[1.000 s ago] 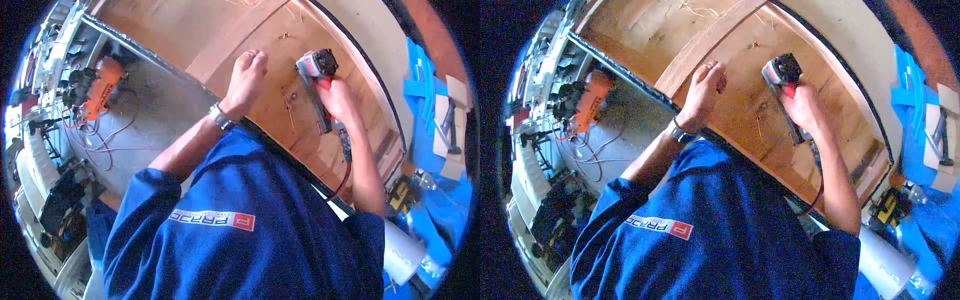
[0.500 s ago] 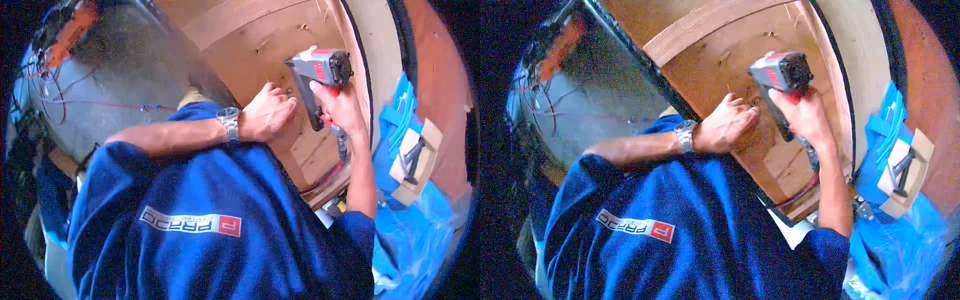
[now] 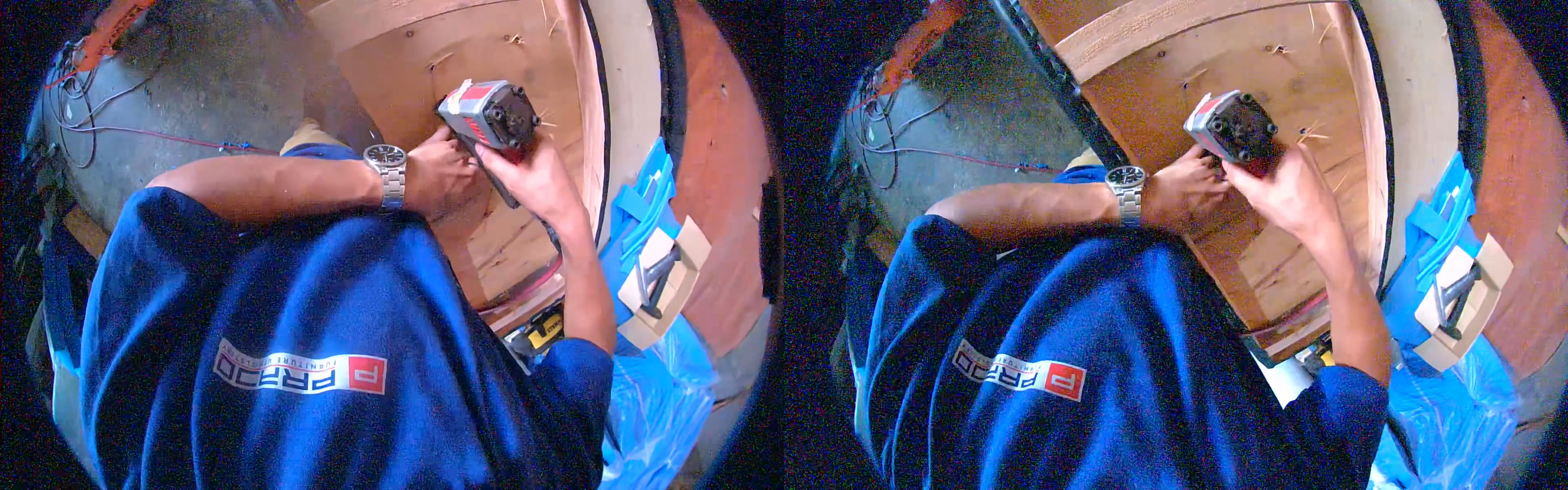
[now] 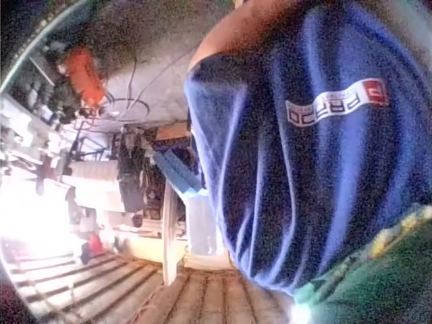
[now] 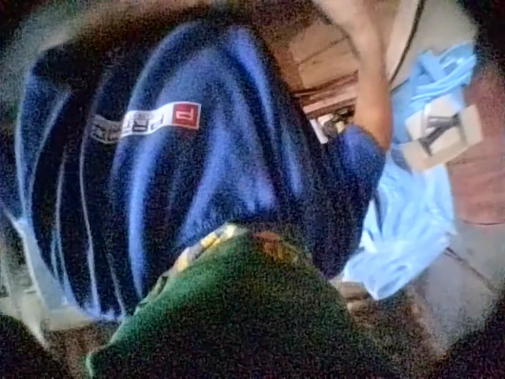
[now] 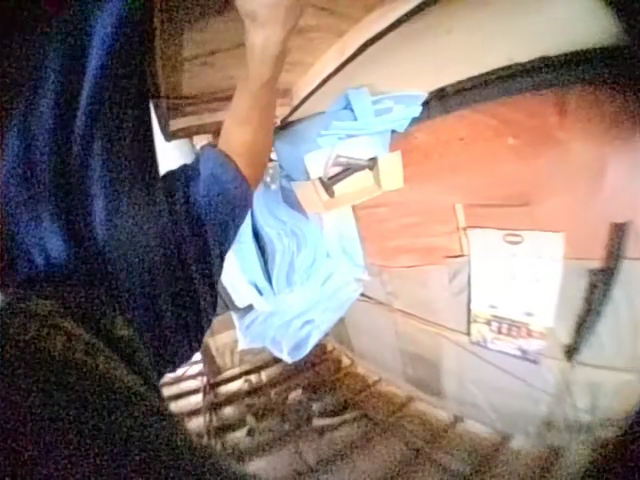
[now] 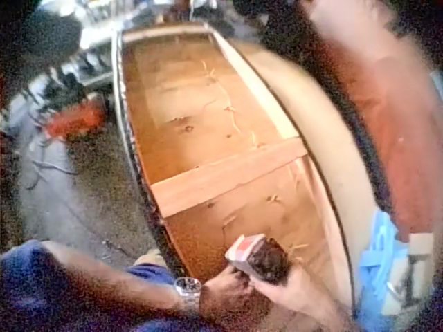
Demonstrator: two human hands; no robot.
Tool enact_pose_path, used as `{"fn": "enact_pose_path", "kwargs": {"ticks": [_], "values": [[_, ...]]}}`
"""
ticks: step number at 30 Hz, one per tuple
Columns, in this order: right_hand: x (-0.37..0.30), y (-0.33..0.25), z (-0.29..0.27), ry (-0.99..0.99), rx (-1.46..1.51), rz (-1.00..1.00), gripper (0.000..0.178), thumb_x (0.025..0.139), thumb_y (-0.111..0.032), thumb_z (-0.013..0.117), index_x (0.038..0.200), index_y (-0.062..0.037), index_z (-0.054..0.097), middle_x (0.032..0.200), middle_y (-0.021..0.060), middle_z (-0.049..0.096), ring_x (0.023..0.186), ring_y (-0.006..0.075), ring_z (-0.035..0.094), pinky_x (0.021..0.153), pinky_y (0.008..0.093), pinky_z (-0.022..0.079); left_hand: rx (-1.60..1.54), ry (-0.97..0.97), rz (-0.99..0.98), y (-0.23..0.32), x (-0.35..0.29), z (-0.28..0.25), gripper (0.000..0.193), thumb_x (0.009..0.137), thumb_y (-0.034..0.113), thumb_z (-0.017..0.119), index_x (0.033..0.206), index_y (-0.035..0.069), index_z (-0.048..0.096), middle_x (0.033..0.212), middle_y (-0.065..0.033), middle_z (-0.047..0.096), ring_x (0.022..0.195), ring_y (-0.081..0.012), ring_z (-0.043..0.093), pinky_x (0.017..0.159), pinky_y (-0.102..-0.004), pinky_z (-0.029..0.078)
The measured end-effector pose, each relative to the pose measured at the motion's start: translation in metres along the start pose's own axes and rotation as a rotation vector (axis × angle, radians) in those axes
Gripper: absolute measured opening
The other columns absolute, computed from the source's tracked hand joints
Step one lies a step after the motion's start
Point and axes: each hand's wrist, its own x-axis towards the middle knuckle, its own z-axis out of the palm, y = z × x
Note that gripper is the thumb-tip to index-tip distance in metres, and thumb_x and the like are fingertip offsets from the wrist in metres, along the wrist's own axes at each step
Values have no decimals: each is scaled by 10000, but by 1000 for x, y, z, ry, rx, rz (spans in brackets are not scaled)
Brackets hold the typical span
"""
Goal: Stapling fabric and padding onto a wooden furniture frame using a pneumatic staple gun.
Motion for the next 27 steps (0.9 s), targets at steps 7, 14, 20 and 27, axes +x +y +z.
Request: {"fn": "enact_pose_path", "kwargs": {"ticks": [7,14,20,27], "values": [[-8,-9,-16,66,102,244,259,805,-190,650,1009,-31,674,807,109,704,612,206,630,553,325,481,-496,-786,-308,-19,42,-66,144,822,209,499,850,83,564,972,-117,573,925,-260,503,789,-407,407],[-24,-8,5,178,153,256,260,802,-202,660,1015,-54,680,818,103,706,650,230,659,551,339,487,330,-672,52,-137,80,-91,302,796,325,627,1069,199,649,1410,-41,405,1366,-319,213,1062,-706,136],[-16,0,14,163,38,183,274,802,-142,669,1043,-10,653,834,88,681,638,155,605,577,258,489,345,-544,87,-144,65,-68,304,774,385,636,1044,246,660,1397,-8,424,1385,-308,166,1021,-755,147],[-15,-15,16,176,109,188,267,800,-151,668,1036,-27,664,897,103,693,730,191,636,657,292,500,430,-322,242,-155,59,-55,306,785,374,628,1054,231,658,1380,-19,436,1383,-311,160,1004,-764,170]]}}
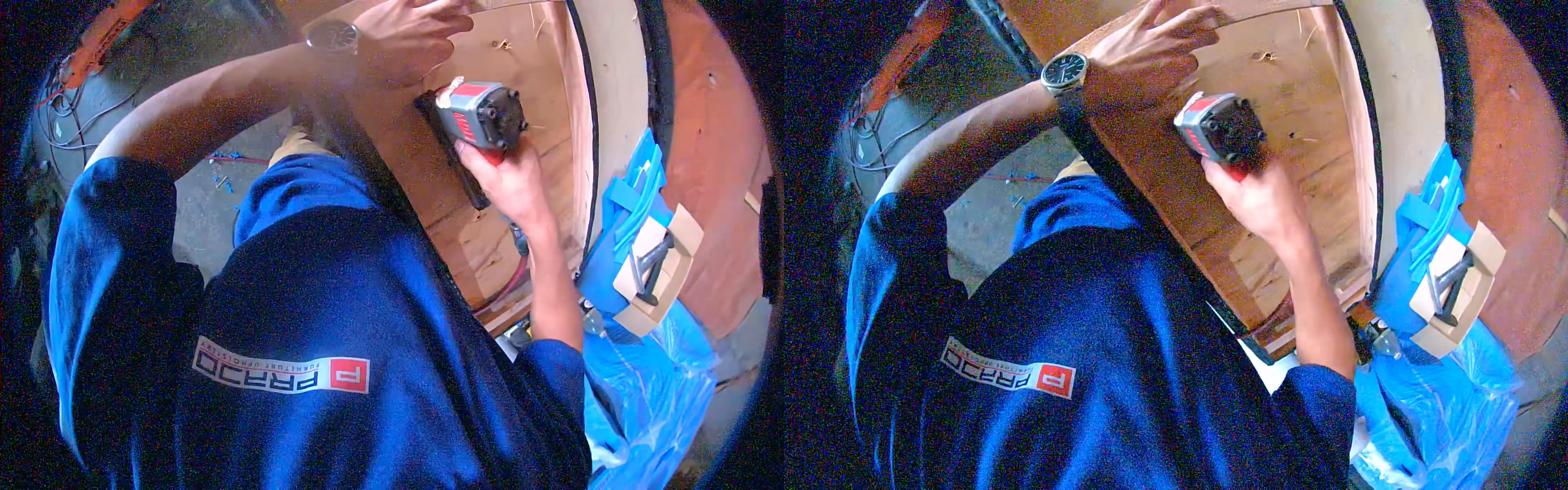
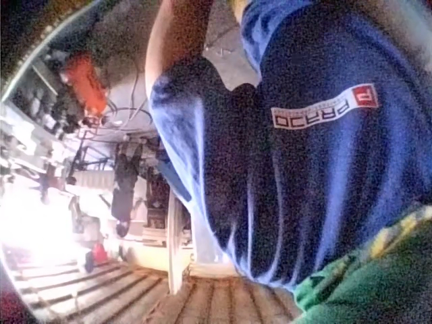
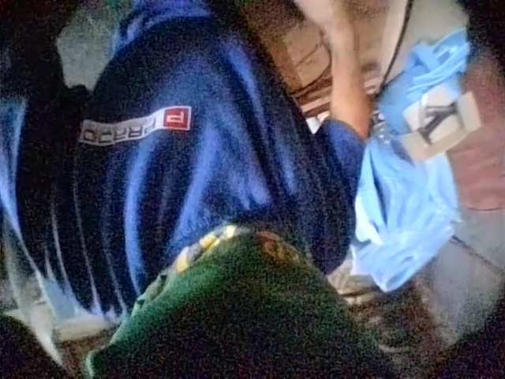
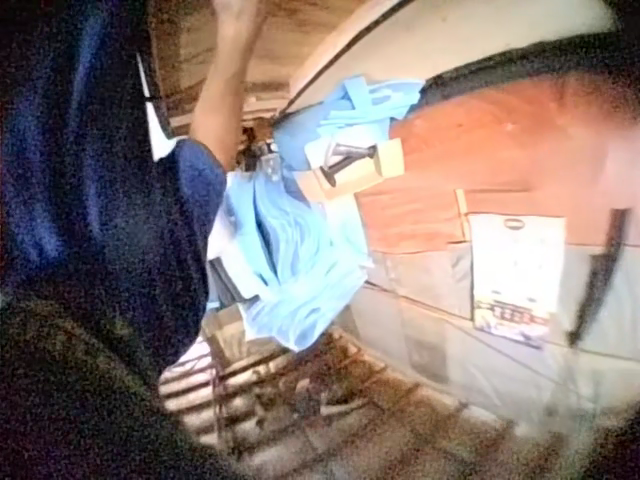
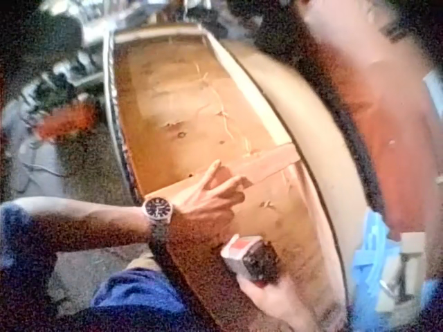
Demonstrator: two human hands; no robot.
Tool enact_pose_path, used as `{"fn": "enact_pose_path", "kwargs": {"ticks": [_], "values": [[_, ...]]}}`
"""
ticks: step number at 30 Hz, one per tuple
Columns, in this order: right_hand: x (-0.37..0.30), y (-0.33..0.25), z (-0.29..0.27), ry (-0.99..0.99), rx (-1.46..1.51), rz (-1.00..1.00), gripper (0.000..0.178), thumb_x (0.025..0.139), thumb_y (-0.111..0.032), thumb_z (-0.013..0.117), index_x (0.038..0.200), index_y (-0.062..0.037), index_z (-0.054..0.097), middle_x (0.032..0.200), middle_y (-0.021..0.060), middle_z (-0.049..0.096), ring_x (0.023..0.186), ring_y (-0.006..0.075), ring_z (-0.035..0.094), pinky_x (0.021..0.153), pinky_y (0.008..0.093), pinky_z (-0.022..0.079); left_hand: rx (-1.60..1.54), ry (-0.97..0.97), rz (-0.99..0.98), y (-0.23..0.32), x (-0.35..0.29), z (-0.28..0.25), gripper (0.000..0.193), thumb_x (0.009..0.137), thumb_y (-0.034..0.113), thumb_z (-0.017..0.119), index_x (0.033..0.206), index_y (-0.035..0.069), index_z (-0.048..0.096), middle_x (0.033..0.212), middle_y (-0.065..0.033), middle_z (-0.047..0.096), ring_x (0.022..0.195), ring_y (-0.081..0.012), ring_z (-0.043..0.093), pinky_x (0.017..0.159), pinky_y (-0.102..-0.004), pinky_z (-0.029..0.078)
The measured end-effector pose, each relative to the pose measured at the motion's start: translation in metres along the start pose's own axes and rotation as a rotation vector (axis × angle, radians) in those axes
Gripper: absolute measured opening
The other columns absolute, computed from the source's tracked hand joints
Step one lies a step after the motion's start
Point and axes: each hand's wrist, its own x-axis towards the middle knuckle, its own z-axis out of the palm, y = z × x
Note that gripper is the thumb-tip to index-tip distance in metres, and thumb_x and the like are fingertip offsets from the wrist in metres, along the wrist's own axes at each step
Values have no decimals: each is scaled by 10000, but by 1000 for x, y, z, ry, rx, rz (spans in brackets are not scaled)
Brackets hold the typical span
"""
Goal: Stapling fabric and padding onto a wooden furniture frame using a pneumatic staple gun.
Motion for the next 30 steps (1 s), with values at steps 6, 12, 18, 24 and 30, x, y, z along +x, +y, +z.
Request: {"fn": "enact_pose_path", "kwargs": {"ticks": [6,12,18,24,30], "values": [[-15,2,-8,144,60,-93,206,796,-186,661,959,-64,694,811,109,702,656,235,658,567,337,494,-90,-424,-16,1,23,-60,336,803,365,607,1108,227,629,1390,-30,425,1384,-331,150,1001,-761,187],[-21,-5,-10,82,17,48,219,803,-161,654,994,-56,675,840,107,697,668,233,648,585,331,496,82,-504,84,2,15,-36,356,833,391,556,1145,226,604,1424,-37,393,1397,-350,125,1006,-753,195],[7,30,19,191,11,-345,198,837,-179,650,977,-40,638,598,3,534,419,76,423,378,223,329,56,-524,60,8,21,-34,353,862,421,499,1146,239,603,1452,-35,363,1406,-352,115,1015,-748,185],[-35,13,-22,195,202,139,198,837,-178,632,970,-34,657,704,44,654,564,210,579,529,339,476,73,-139,88,0,-1,-2,344,865,404,506,1130,209,608,1442,-36,379,1386,-339,194,1028,-721,200],[-62,71,-28,351,218,427,217,833,-223,629,914,-24,659,648,65,627,538,232,557,508,360,453,-307,77,-20,5,69,-20,444,705,144,596,1147,129,561,1319,-57,467,1176,-290,432,988,-453,335]]}}
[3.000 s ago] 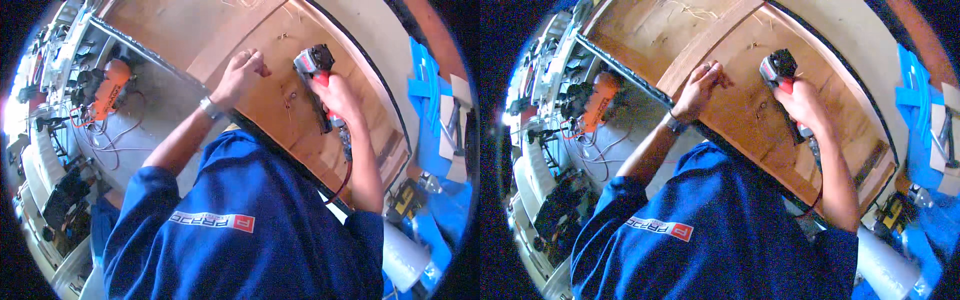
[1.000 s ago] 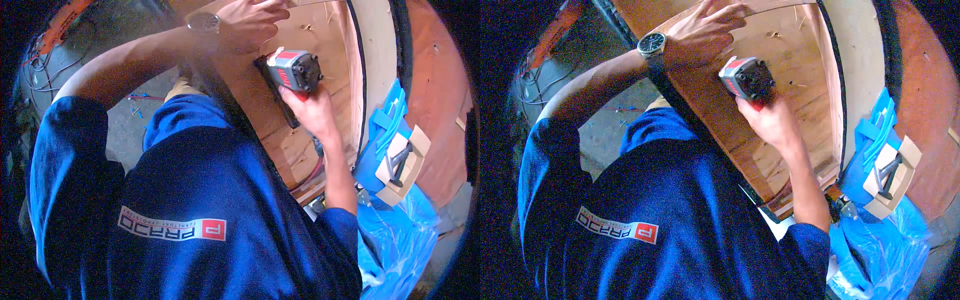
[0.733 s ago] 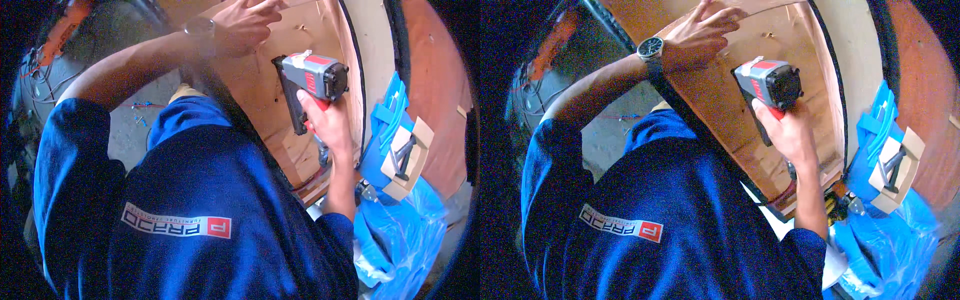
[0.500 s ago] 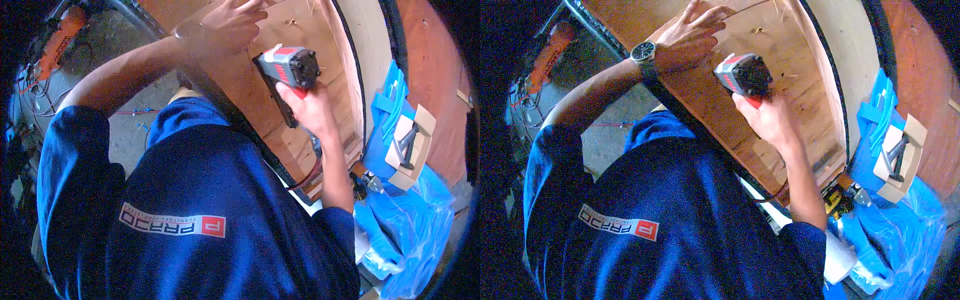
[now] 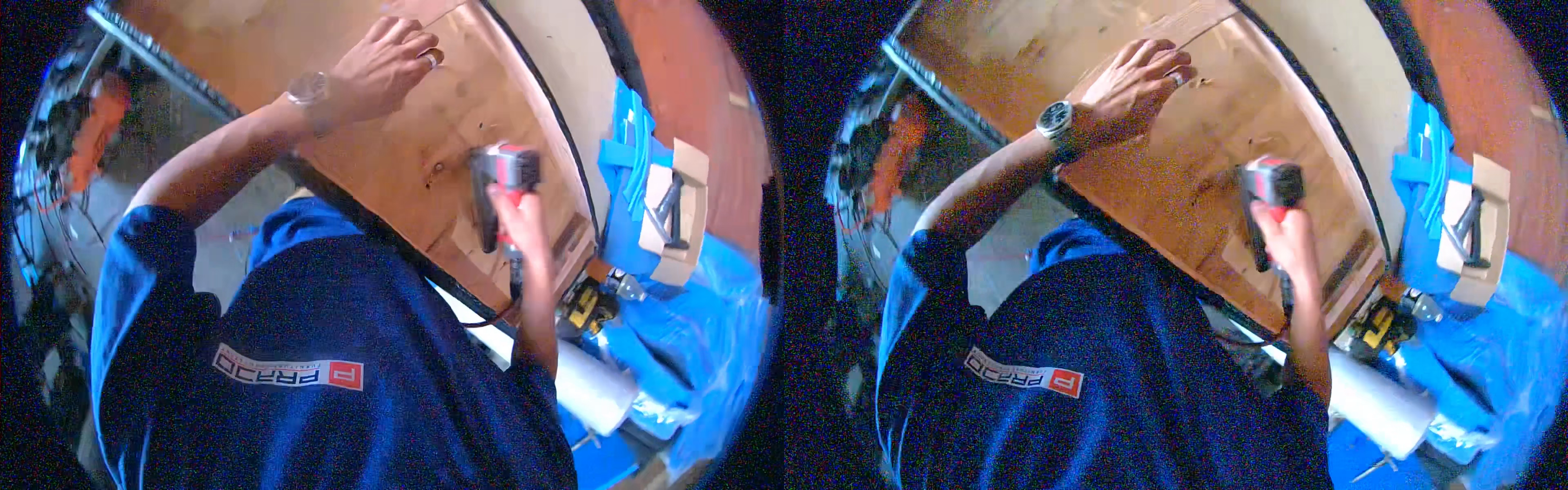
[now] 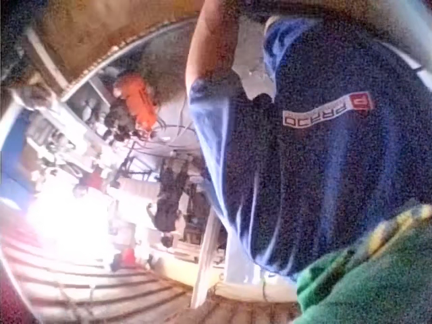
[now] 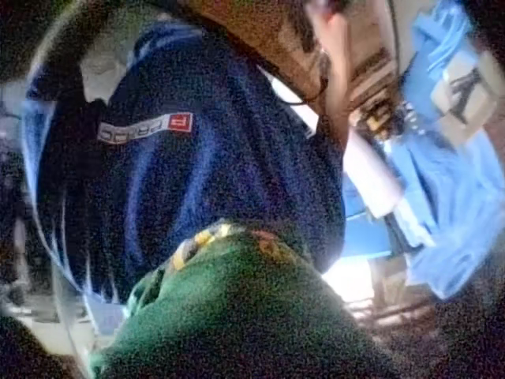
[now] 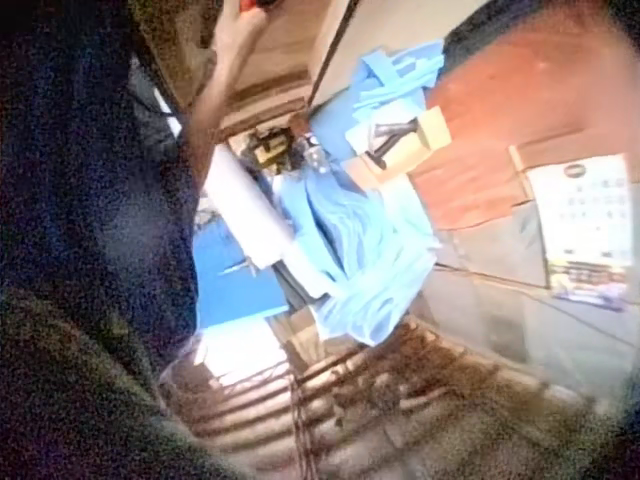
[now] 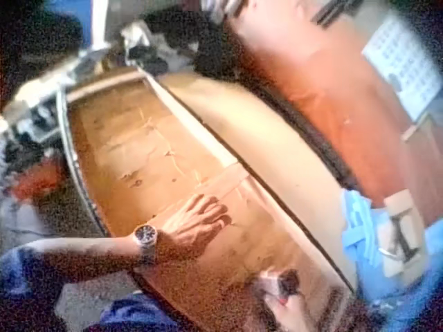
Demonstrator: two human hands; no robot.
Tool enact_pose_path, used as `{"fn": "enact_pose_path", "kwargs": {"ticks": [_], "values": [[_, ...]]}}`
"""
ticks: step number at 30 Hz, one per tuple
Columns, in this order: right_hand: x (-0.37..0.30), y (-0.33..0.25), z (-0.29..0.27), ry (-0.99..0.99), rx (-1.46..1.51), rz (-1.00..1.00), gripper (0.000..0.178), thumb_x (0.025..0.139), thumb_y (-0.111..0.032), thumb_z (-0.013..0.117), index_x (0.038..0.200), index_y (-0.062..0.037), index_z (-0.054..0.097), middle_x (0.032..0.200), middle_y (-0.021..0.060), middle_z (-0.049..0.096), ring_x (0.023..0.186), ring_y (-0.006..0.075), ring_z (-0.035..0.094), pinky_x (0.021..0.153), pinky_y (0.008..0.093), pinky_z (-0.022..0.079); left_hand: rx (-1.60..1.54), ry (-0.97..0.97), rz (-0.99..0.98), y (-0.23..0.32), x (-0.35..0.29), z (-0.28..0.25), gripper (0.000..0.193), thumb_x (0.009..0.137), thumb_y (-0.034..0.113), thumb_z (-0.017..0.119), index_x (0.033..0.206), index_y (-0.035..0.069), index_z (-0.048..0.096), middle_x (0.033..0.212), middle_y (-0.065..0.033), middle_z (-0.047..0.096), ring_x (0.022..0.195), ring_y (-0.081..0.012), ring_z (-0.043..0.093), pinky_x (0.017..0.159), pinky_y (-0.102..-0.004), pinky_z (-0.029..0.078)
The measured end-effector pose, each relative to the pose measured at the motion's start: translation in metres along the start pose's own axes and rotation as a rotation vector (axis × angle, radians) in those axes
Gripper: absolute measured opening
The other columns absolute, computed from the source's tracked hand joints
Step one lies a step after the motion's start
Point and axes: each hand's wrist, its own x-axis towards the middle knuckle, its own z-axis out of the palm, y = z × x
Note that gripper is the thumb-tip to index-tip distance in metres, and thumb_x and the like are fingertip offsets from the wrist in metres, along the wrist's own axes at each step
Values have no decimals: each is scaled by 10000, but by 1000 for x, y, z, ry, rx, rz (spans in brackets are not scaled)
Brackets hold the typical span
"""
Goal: Stapling fabric and padding onto a wooden furniture frame using a pneumatic staple gun.
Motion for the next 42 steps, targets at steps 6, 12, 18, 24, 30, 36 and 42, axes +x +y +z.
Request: {"fn": "enact_pose_path", "kwargs": {"ticks": [6,12,18,24,30,36,42], "values": [[3,16,21,87,-151,-200,264,815,-242,632,934,-7,649,655,101,629,541,254,566,526,366,454,63,-121,275,-18,51,54,478,718,149,606,1190,147,531,1297,-53,496,1067,-298,488,941,-474,363],[4,12,37,113,-91,-303,313,803,-328,618,817,-18,652,627,146,609,535,310,558,518,399,441,222,-382,241,-70,50,83,350,741,195,609,1088,165,581,1086,-69,624,944,-285,529,865,-474,402],[6,11,33,122,-177,-320,374,808,-377,597,695,-21,625,562,144,574,501,327,530,496,415,423,256,-909,88,-27,55,-35,140,785,245,598,740,122,645,851,-98,664,715,-291,570,721,-491,434],[-3,-23,18,-27,-313,-231,348,816,-341,587,692,-18,616,540,125,560,468,292,508,473,399,411,-1144,-201,-372,20,30,-18,264,927,243,535,746,68,618,602,-15,524,560,-148,462,564,-257,381],[-14,-37,22,-59,-285,-136,251,822,-294,596,798,-51,655,587,76,581,489,226,512,480,344,405,-1497,239,-763,55,24,-1,318,950,240,506,692,56,530,579,4,446,538,-94,390,531,-219,353],[5,-11,31,-21,-34,-250,165,809,-172,606,744,-21,617,527,76,533,437,218,468,428,338,377,-1179,74,-847,85,26,-19,336,937,215,483,639,63,447,573,-32,422,511,-144,379,559,-267,394],[21,-18,7,-148,80,-101,172,817,-199,636,808,-28,635,538,59,548,441,223,480,430,342,392,-800,-6,-379,90,-7,15,174,879,173,528,745,65,507,688,-60,518,643,-211,470,739,-358,414]]}}
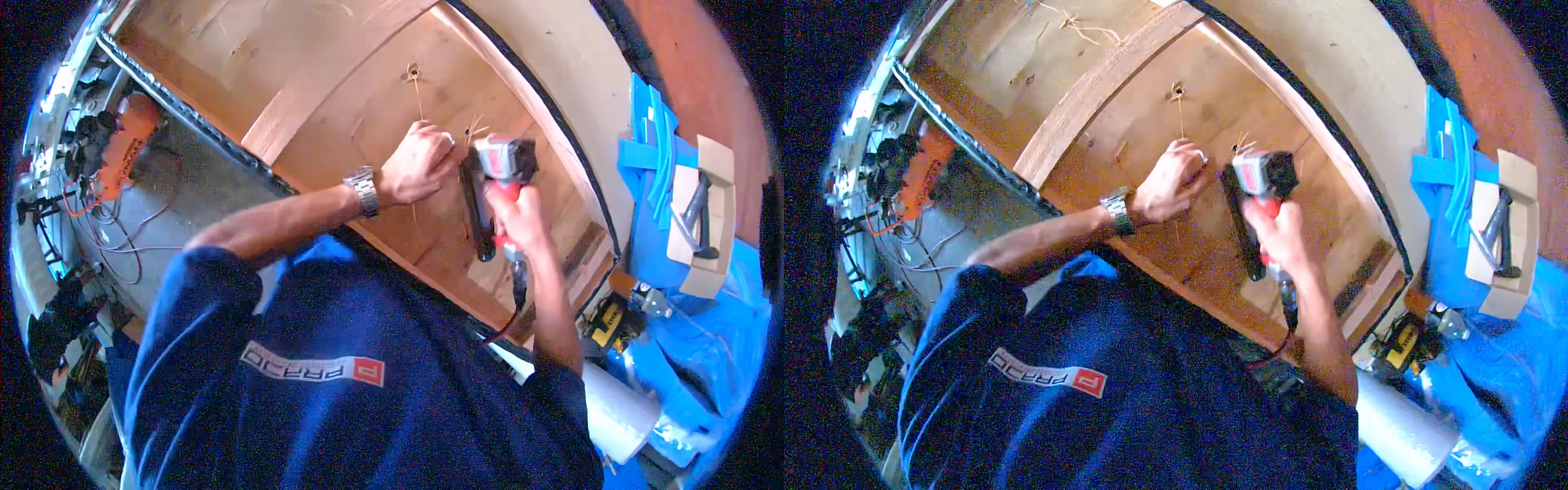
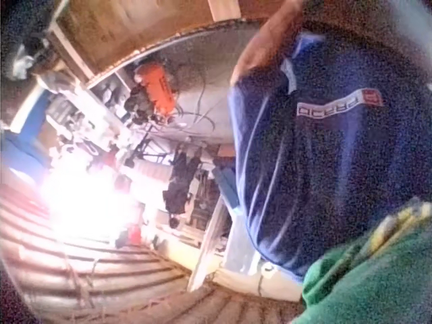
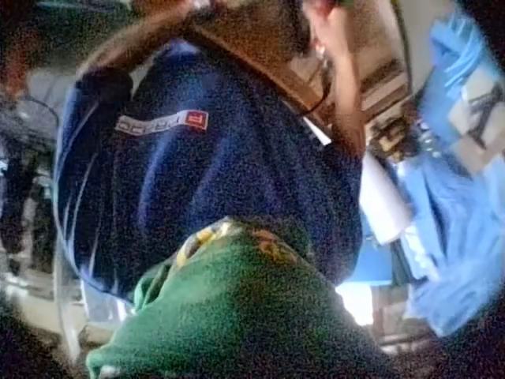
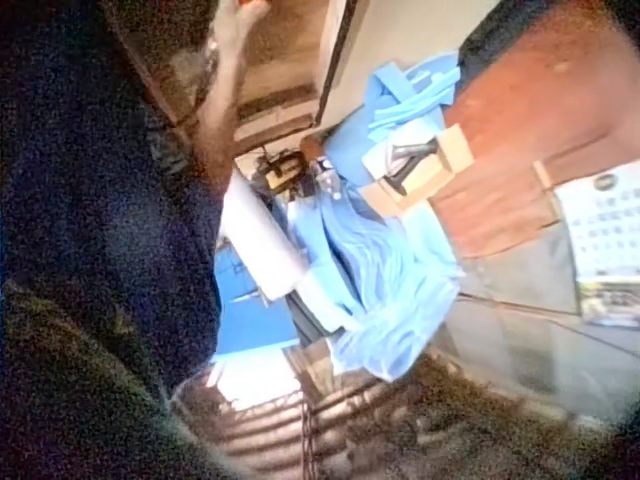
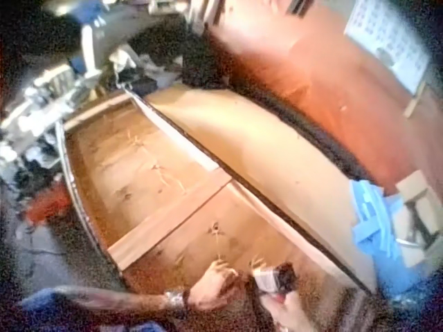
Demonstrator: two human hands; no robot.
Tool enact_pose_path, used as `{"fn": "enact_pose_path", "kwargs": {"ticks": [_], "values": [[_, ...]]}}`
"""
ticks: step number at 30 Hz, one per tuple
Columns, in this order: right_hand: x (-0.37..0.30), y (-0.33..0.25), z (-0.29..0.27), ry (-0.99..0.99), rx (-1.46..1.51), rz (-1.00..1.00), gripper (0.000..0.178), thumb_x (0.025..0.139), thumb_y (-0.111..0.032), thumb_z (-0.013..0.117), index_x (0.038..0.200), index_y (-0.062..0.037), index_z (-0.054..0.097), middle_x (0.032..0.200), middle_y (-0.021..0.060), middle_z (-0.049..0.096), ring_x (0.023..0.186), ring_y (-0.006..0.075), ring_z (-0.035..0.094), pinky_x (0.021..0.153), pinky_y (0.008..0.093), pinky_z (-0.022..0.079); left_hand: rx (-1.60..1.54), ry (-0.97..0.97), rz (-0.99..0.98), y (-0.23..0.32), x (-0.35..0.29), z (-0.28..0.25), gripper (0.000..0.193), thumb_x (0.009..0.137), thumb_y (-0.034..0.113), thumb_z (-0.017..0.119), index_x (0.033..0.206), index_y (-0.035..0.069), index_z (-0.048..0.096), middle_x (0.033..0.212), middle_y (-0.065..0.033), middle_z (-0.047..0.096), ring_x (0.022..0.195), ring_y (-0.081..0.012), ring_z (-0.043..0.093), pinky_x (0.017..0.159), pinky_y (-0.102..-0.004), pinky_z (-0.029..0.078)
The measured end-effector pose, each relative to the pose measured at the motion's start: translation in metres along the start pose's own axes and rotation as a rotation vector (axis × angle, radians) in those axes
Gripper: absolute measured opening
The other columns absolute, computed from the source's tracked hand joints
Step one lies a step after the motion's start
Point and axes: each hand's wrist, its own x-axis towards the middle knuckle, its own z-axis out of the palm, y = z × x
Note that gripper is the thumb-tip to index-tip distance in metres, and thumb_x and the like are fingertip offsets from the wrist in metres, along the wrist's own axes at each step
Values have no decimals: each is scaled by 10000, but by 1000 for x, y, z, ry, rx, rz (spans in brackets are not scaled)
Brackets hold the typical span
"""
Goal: Stapling fabric and padding onto a wooden furniture frame using a pneumatic staple gun.
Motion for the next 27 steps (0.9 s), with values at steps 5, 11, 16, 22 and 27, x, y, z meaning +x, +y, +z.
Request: {"fn": "enact_pose_path", "kwargs": {"ticks": [5,11,16,22,27], "values": [[34,-53,-24,-29,-100,-253,193,828,-204,635,890,-23,660,655,77,630,489,189,525,449,319,416,99,-70,262,-32,-9,29,176,871,190,512,735,78,509,745,-88,583,769,-280,530,879,-435,345],[49,-62,-3,-61,-305,-398,199,786,-203,657,857,-16,661,719,125,669,567,266,591,516,371,463,49,-198,389,-54,-12,31,300,788,175,594,1048,35,538,1029,-146,586,1059,-318,519,946,-519,334],[58,-62,0,-70,-356,-418,191,766,-188,661,846,-16,661,715,138,664,558,261,586,515,372,458,95,-255,364,-54,-13,25,356,790,192,595,1097,30,516,1094,-163,575,1128,-339,497,967,-525,331],[58,-60,2,-80,-289,-333,186,781,-195,655,864,-29,670,707,139,663,551,268,585,507,368,451,-52,58,461,-40,-7,22,140,832,193,517,789,60,530,847,-123,602,841,-302,553,874,-454,371],[62,-56,-15,-139,-186,-255,225,805,-242,638,883,-35,677,703,134,662,541,254,575,506,360,449,11,-456,215,-29,13,-24,213,774,169,588,937,31,578,950,-149,587,858,-322,555,758,-400,450]]}}
